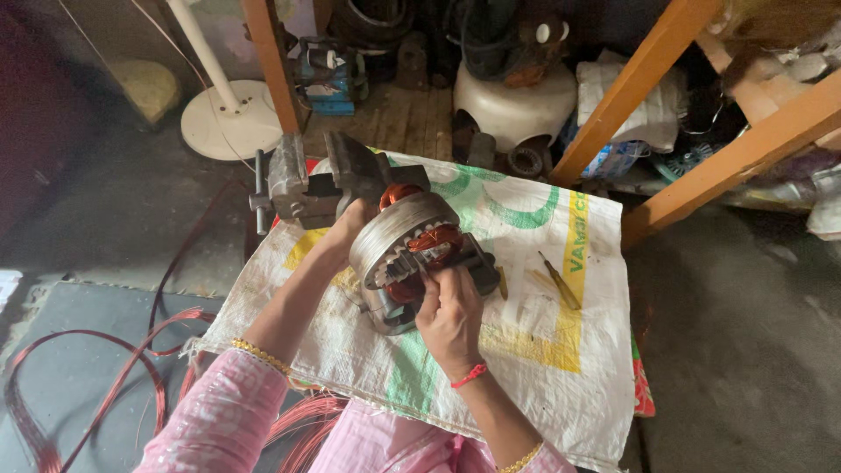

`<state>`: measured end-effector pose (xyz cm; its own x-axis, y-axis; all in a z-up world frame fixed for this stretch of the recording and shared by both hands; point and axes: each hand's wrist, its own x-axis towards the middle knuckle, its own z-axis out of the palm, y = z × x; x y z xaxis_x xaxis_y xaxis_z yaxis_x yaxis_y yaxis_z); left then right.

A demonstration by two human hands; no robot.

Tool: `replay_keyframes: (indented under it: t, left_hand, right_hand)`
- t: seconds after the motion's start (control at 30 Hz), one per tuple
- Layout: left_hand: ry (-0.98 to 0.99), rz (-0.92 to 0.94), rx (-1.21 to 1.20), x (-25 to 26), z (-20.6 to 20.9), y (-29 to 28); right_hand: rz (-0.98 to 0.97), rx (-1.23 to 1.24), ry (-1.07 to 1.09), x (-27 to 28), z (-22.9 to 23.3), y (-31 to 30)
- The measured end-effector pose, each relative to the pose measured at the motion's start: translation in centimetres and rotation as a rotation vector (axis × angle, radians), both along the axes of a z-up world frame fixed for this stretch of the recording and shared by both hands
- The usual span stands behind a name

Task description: The person winds copper wire into the slots of a motor stator held in a bench vise. They use their hands to push and arrange the wire into the slots, occasionally using a small wooden tool to assist in seating the wire.

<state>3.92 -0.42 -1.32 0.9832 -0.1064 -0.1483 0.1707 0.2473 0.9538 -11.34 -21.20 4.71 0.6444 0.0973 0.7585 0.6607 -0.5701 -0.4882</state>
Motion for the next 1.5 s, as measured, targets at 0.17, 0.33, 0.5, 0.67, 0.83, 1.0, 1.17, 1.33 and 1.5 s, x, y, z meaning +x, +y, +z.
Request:
replay_keyframes:
  t: [0.17, 0.33, 0.5, 0.67, 0.83, 1.0, 1.17, 1.33, 1.5]
  left_hand:
    - [-0.28, -0.048, 0.512, -1.3, 1.1, 0.4]
    - [-0.274, -0.073, 0.454, -1.6, 1.1, 0.5]
    - [-0.293, -0.163, 0.313, -0.8, 1.1, 0.3]
    - [-0.283, -0.215, 0.257, -1.2, 1.7, 0.6]
    - [-0.293, -0.252, 0.324, -1.6, 2.1, 0.7]
    - [-0.383, -0.152, 0.521, -1.7, 1.1, 1.4]
    - [-0.281, -0.263, 0.476, -0.3, -0.3, 1.7]
    - [-0.308, -0.067, 0.555, 0.3, -2.4, 1.7]
    - [-0.299, -0.113, 0.452, 0.5, -2.8, 1.4]
  right_hand:
    - [-0.042, -0.007, 0.028, 0.3, -1.0, 0.7]
    - [-0.005, -0.032, 0.031, 0.8, -1.3, 0.7]
    - [0.001, -0.016, 0.049, 0.5, -0.8, 0.6]
    - [0.024, 0.012, 0.093, -0.5, 0.3, 0.6]
    - [0.026, -0.034, 0.053, -0.3, 0.7, 0.0]
    - [-0.002, -0.085, 0.056, 0.5, 0.4, 0.1]
    - [0.028, -0.192, -0.034, 1.3, -0.1, -0.7]
    - [0.0, -0.251, 0.0, 1.9, -0.3, -0.3]
    - [-0.096, -0.272, -0.007, 1.8, -0.3, 0.3]
